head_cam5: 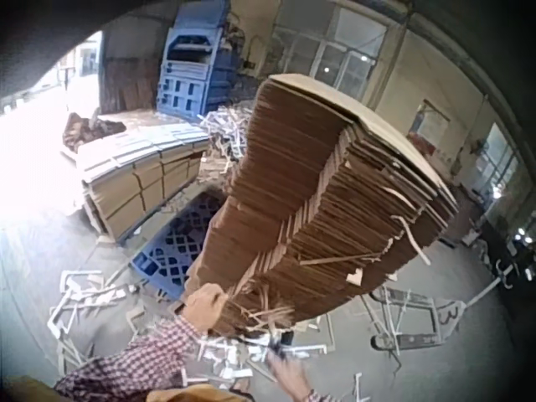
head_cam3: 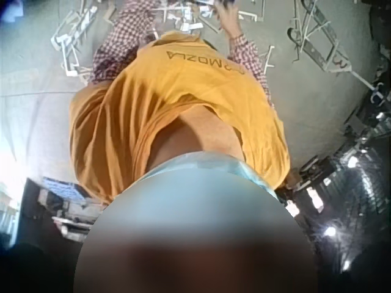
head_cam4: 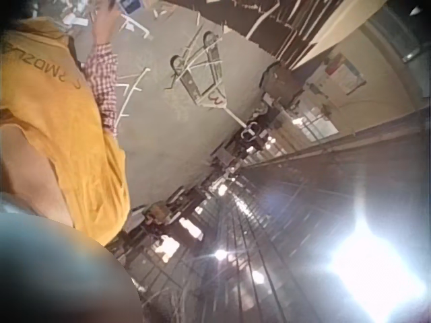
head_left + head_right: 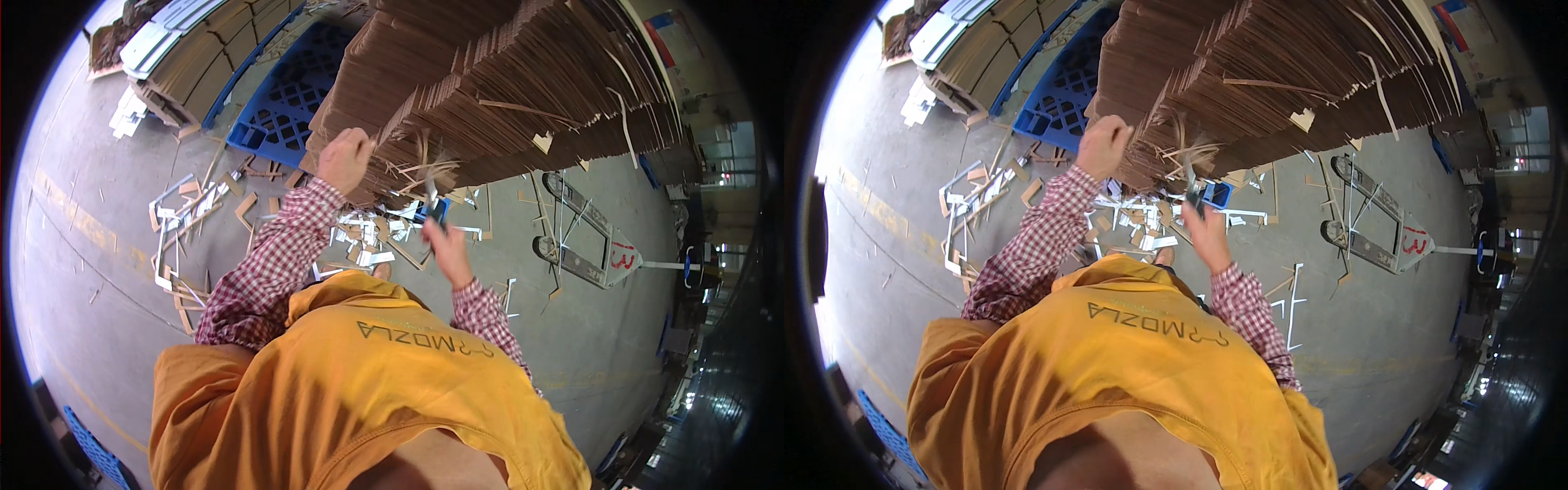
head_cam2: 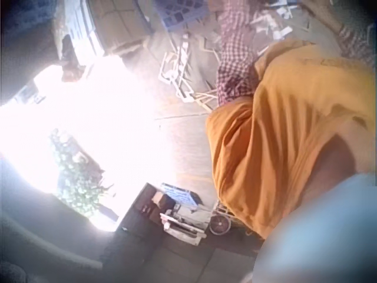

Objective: Trim and remove excess edges or plastic strips from a large stack of cardboard sheets using a handheld cutter.

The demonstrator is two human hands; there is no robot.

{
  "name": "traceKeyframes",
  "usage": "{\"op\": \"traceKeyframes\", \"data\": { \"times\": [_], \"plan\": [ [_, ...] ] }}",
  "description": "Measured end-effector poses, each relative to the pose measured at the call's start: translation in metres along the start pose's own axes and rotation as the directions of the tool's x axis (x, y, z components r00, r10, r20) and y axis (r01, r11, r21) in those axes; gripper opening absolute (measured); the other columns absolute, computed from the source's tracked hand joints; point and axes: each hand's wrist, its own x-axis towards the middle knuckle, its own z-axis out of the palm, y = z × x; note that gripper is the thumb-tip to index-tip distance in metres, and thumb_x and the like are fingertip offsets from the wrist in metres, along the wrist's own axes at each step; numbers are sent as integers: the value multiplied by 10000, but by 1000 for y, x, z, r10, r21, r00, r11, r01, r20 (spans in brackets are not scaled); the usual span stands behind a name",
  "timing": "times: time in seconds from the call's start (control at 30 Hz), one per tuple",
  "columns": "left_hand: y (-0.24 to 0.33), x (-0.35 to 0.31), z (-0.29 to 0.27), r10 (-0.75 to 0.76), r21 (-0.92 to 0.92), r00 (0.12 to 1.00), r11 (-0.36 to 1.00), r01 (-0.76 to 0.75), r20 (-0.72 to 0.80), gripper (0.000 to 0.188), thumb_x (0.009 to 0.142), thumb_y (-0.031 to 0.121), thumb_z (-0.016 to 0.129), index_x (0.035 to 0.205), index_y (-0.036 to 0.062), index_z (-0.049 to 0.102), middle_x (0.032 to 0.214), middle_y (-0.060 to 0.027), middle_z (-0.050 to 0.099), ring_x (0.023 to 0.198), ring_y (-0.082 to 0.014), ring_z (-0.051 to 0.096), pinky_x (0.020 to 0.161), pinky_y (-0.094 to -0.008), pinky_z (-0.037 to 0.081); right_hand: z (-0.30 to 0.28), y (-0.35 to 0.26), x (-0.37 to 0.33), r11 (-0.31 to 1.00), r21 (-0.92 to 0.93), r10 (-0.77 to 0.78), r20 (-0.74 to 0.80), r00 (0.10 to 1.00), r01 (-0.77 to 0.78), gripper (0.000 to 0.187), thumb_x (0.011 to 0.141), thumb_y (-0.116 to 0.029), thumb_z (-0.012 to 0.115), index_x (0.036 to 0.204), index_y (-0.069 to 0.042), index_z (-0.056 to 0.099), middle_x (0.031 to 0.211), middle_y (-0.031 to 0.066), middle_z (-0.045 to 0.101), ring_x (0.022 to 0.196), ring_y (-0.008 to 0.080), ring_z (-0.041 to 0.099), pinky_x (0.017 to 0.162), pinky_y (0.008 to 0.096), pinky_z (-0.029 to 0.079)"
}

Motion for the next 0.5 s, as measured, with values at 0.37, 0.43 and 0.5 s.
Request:
{"op": "traceKeyframes", "data": {
  "times": [0.37, 0.43, 0.5],
  "plan": [
    [44, 30, 25, 136, -277, 990, 950, -142, -43, 449, 736, 199, 637, 1090, 12, 435, 1013, -185, 477, 904, -341, 527, 761, -384, 449, -43, -21, 30, 973, 197, 126, -39, 991, -116, 312, 863, -298, 528, 894, -11, 645, 675, -31, 547, 586, 52, 458, 508, 216, 343],
    [42, 37, 34, 13, -232, 994, 972, -38, -106, 410, 732, 182, 639, 1050, 8, 448, 962, -175, 496, 870, -328, 537, 730, -378, 453, -34, -15, 30, 973, 217, 116, -133, 984, -85, 321, 859, -312, 532, 849, -9, 638, 698, -9, 575, 609, 65, 488, 529, 215, 363],
    [36, 36, 30, 65, -191, 991, 978, -87, -119, 338, 741, 159, 630, 995, 6, 466, 925, -161, 512, 827, -310, 547, 699, -366, 457, -14, 10, 14, 974, 137, 187, -45, 981, -179, 331, 850, -327, 543, 798, -11, 629, 707, 10, 589, 625, 73, 509, 543, 220, 382]
  ]
}}
